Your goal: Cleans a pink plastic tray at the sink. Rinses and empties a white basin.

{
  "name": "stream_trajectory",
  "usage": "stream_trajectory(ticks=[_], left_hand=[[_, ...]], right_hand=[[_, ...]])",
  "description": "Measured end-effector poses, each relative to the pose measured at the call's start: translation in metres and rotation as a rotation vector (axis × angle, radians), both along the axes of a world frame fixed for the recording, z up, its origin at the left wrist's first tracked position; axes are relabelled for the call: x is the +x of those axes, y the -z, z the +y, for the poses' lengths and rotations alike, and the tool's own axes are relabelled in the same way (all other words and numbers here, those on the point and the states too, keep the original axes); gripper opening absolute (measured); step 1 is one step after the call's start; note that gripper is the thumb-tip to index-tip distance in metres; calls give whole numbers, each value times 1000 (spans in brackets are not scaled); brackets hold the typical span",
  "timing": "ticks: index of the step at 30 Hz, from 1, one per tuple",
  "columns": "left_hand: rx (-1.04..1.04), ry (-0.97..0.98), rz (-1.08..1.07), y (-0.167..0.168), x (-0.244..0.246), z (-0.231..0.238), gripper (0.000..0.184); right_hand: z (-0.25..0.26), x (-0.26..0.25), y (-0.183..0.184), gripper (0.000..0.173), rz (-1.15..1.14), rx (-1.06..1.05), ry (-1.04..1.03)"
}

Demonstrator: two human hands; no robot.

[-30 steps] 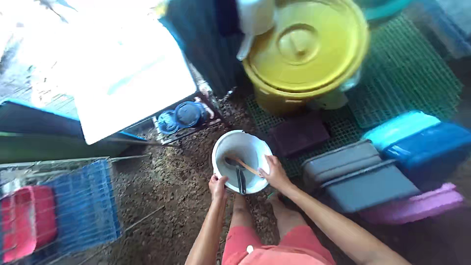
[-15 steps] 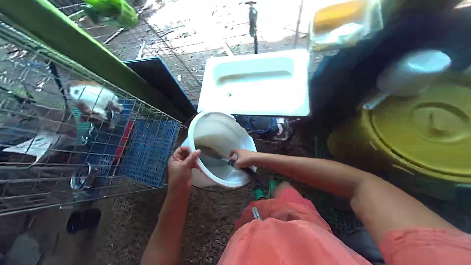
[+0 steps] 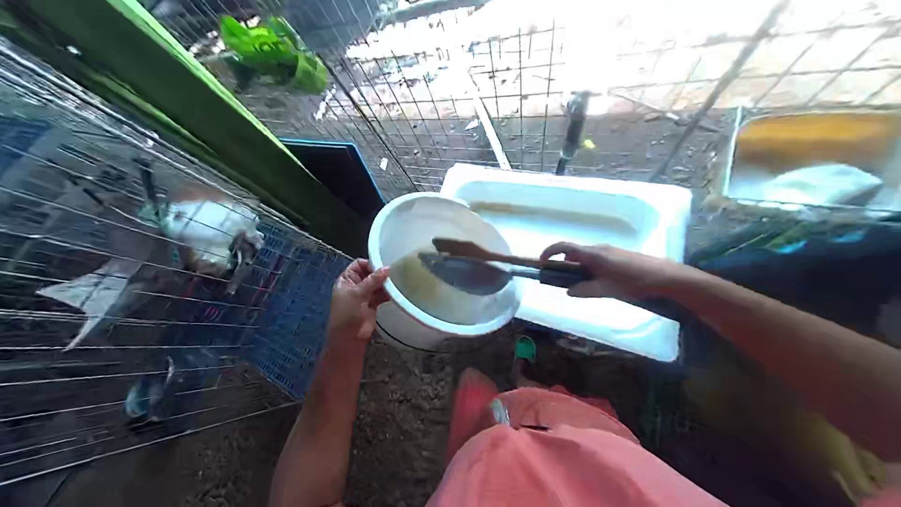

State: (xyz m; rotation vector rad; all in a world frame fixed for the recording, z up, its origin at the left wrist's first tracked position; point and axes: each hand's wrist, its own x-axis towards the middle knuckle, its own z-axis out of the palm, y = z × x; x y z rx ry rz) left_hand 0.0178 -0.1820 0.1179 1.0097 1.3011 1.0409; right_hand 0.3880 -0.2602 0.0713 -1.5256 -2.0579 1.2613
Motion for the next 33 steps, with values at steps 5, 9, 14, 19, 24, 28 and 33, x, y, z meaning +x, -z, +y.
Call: stream_trajectory(ticks=[5, 9, 14, 19, 24, 28, 33], left_hand=[[-37, 151, 109, -3, 33, 53, 16], [-100, 284, 284, 2, 60, 104, 12], [-192, 347, 351, 38, 90, 144, 12], [-197, 463, 361, 67, 109, 152, 14], [-236, 446, 273, 61, 129, 163, 8], [-318, 452, 182, 47, 141, 154, 13], [-365, 474, 130, 31, 156, 152, 17]], right_hand=[[-11, 84, 45, 65, 255, -56, 374], [-38, 118, 101, 77, 379, -157, 648], [-61, 105, 164, 75, 482, -331, 887], [-47, 94, 218, 65, 440, -464, 1008], [-18, 72, 198, 73, -267, -189, 905], [8, -29, 173, 92, -44, 525, 629], [43, -92, 182, 53, 130, 817, 693]])
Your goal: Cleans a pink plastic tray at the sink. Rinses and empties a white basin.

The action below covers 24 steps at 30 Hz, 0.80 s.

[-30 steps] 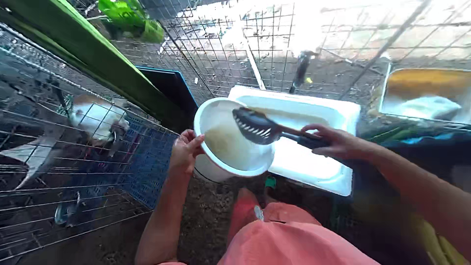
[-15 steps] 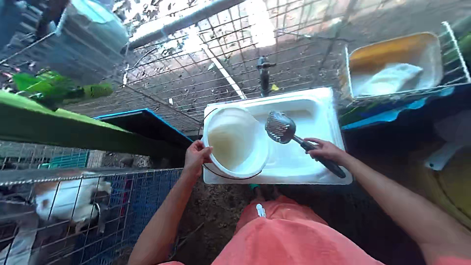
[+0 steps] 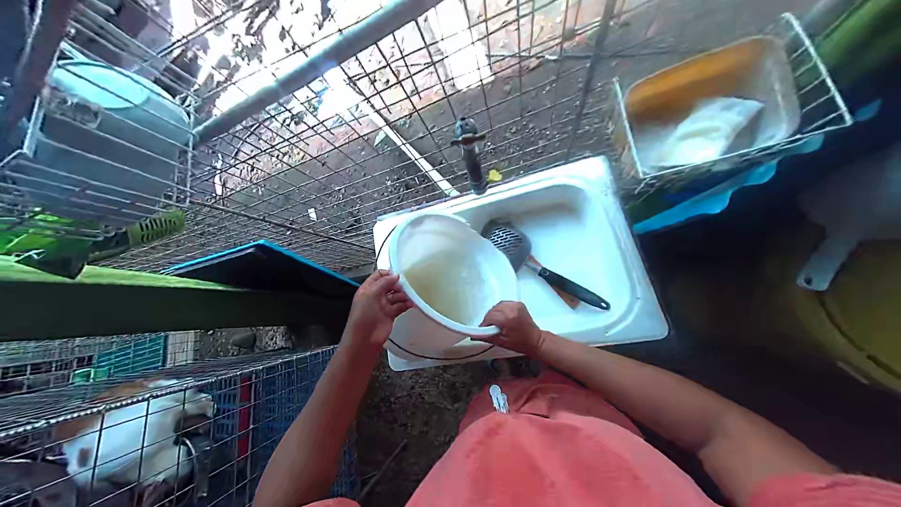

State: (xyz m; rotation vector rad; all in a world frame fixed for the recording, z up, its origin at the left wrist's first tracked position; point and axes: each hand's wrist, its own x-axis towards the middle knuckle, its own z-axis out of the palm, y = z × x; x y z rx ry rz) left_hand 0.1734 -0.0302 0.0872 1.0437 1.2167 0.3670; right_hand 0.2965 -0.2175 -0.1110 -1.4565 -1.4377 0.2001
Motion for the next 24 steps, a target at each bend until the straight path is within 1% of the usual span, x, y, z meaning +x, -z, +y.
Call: stream_trajectory(ticks=[4, 7, 9, 12, 17, 20, 22, 24], left_hand=[[-35, -65, -29, -14, 25, 15, 22], [-53, -14, -2, -13, 53, 25, 20], [-68, 30, 8, -9, 67, 33, 22], [-73, 78, 31, -6, 78, 41, 28], [-103, 122, 48, -1, 87, 47, 33], [-88, 155, 30, -1, 96, 45, 30], [-70, 195, 4, -3, 103, 45, 29], [-54, 249, -10, -11, 112, 45, 36]], right_hand=[[13, 2, -12, 56, 316, -48, 54], [16, 0, -15, 47, 596, -113, 74], [21, -1, -17, 43, 731, -118, 97], [27, -5, -22, 38, 857, -151, 125], [30, -11, -23, 37, 963, -195, 153], [32, -13, -31, 34, 1117, -223, 170], [35, -14, -36, 35, 1215, -199, 207], [38, -14, -43, 37, 1309, -183, 234]])
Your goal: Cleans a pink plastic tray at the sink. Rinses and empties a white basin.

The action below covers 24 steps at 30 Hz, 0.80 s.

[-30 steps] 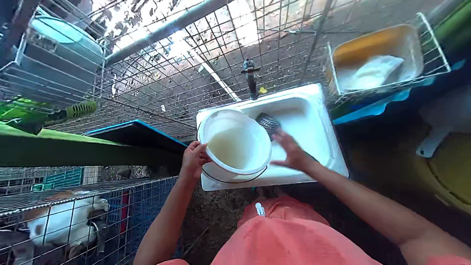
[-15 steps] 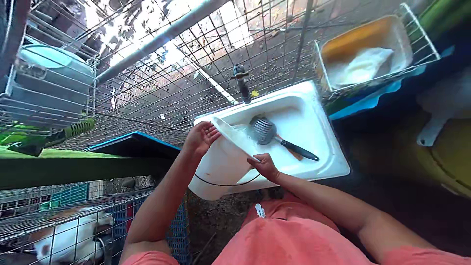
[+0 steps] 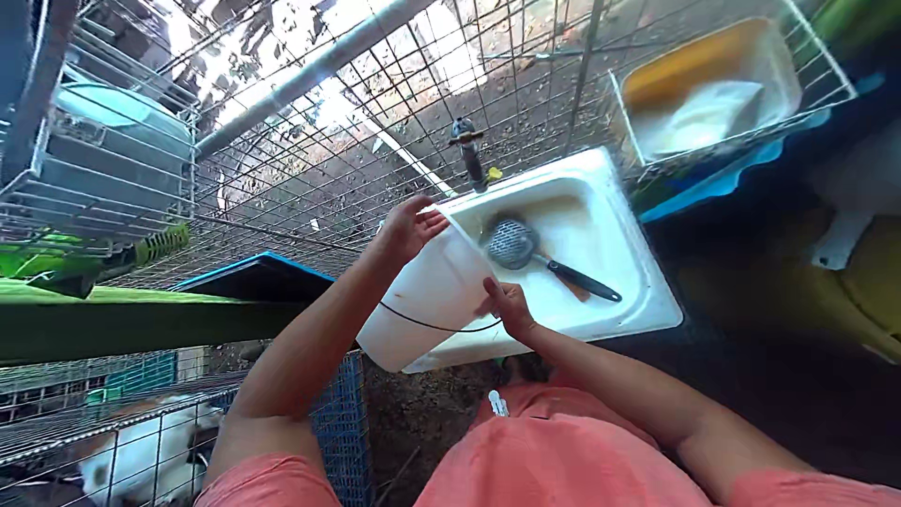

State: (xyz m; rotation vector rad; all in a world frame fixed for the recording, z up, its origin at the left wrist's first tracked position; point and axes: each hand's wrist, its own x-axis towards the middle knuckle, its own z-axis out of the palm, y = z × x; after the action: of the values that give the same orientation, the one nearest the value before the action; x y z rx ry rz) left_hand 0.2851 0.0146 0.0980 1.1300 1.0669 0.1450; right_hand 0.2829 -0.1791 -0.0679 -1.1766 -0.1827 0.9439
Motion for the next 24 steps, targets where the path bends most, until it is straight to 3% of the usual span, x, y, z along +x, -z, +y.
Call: stream_trajectory(ticks=[7, 13, 16, 19, 22, 24], left_hand=[[145, 255, 19, -38, 14, -19, 59], [426, 671, -53, -104, -16, -34, 67], [650, 815, -235, -126, -40, -22, 61], [656, 865, -498, -125, -66, -8, 43], [428, 938, -639, -74, -69, 2, 34], [224, 1066, -582, -18, -59, 1, 35]], right_hand=[[9, -7, -13, 50, 298, -3, 105], [-11, 19, -32, 43, 383, -128, 104], [-58, 54, -69, 17, 143, -102, 26], [-132, 85, -118, 12, -204, -146, -50], [-229, 103, -163, 8, -626, -236, -31], [-298, 102, -190, 21, -909, -373, 17]])
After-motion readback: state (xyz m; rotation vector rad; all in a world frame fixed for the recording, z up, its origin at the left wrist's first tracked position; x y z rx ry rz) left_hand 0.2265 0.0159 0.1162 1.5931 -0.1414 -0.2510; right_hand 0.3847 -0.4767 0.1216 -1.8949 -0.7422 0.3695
